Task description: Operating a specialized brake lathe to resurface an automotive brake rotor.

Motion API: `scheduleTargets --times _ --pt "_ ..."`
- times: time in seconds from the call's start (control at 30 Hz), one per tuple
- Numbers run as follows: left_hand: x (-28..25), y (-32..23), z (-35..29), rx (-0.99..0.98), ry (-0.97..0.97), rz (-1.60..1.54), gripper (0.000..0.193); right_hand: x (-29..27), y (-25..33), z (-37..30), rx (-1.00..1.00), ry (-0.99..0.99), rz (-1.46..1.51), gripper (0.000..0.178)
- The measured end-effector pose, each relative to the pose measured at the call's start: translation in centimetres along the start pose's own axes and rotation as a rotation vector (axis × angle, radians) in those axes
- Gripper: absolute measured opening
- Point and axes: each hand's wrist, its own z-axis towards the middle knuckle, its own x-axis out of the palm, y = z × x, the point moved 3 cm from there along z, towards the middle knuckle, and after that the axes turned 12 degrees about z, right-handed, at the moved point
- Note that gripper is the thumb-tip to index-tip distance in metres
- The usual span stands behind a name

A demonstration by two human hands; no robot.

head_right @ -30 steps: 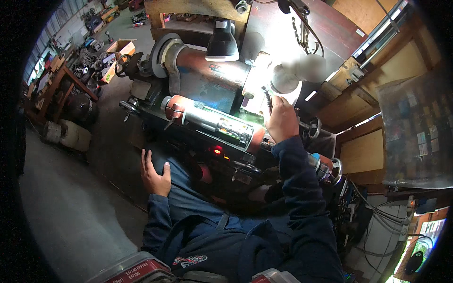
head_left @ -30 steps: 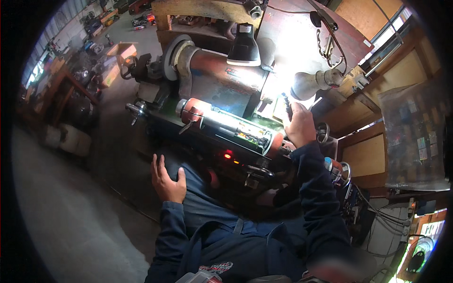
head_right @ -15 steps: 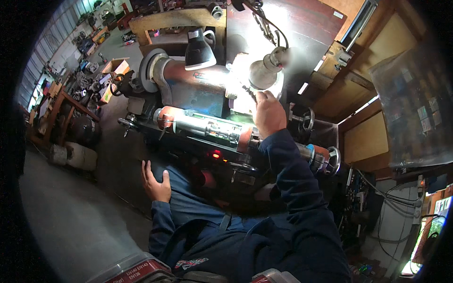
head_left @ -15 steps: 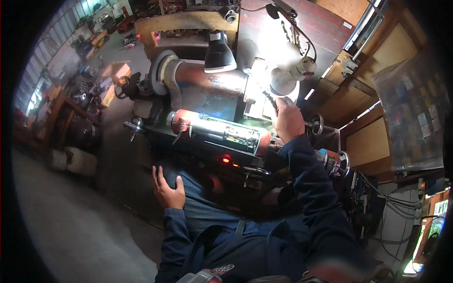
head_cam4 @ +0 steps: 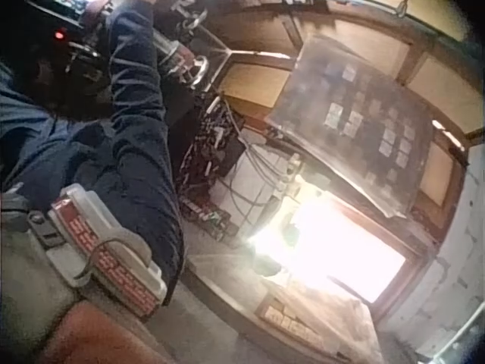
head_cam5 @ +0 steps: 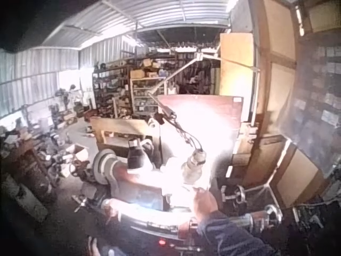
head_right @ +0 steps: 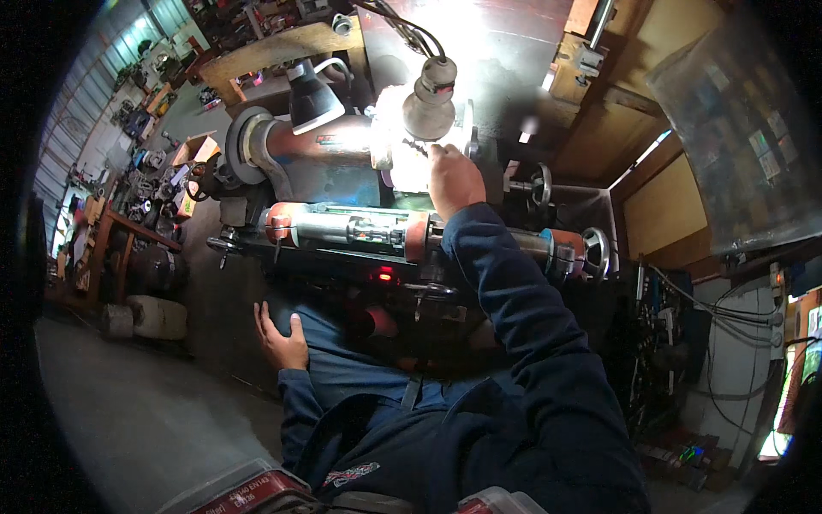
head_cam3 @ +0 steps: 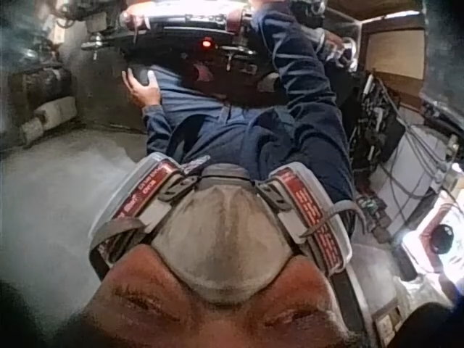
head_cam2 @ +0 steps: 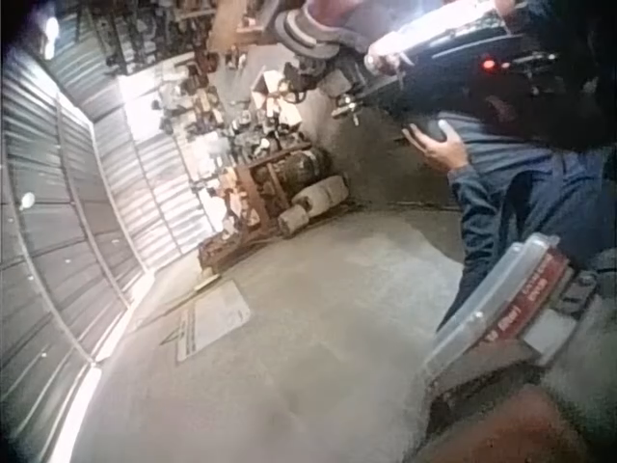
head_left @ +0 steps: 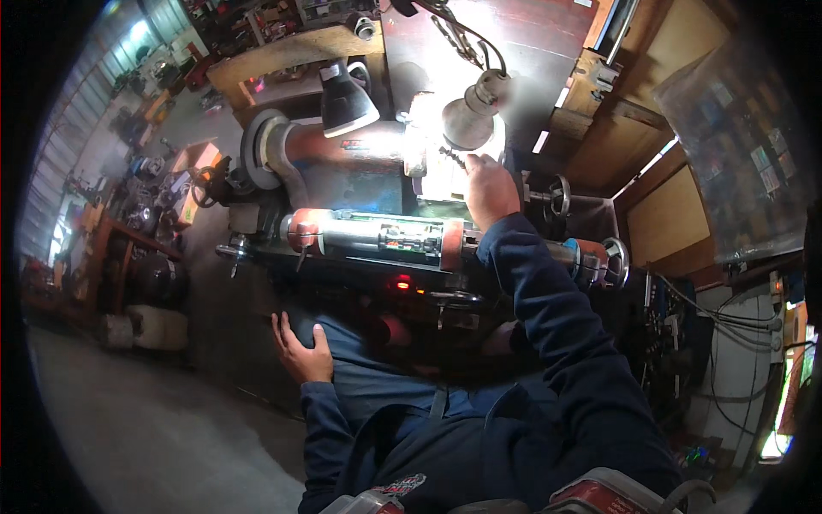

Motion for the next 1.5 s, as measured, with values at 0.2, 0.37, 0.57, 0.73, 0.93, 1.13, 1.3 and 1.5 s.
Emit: scheduleTargets --times 0.2,0.37,0.57,0.73,0.93,1.13,1.3,1.5 --pt "-0.2 -0.6 0.1 -0.001 0.016 0.023 0.064 -0.1 -0.5 0.2 0.043 -0.008 -0.021 0.02" --pt "-0.1 -0.2 -0.2 0.015 -0.003 0.047 0.063 0.1 -0.7 0.1 0.061 -0.002 0.023 0.018" --pt "0.2 -0.3 -0.1 -0.002 -0.001 0.023 0.063 0.9 -1.0 0.9 0.101 -0.046 -0.019 0.018" --pt "0.4 -0.1 -0.1 0.024 -0.004 0.022 0.064 0.6 -0.6 1.2 0.1 -0.07 -0.024 0.018" --pt "-0.1 -0.4 -0.4 -0.022 0.022 0.016 0.064 0.8 -0.6 1.6 0.113 -0.092 -0.051 0.02" --pt "0.2 0.4 -0.4 -0.012 0.018 0.003 0.065 0.7 -1.1 1.5 0.046 -0.08 -0.03 0.021" --pt "-0.3 0.9 -0.7 -0.028 0.008 -0.007 0.065 -0.1 0.1 -0.3 -0.044 0.006 0.054 0.019" --pt "-0.1 0.1 -0.5 -0.007 -0.005 -0.009 0.065 -2.4 3.7 0.5 -0.028 0.184 0.178 0.023"
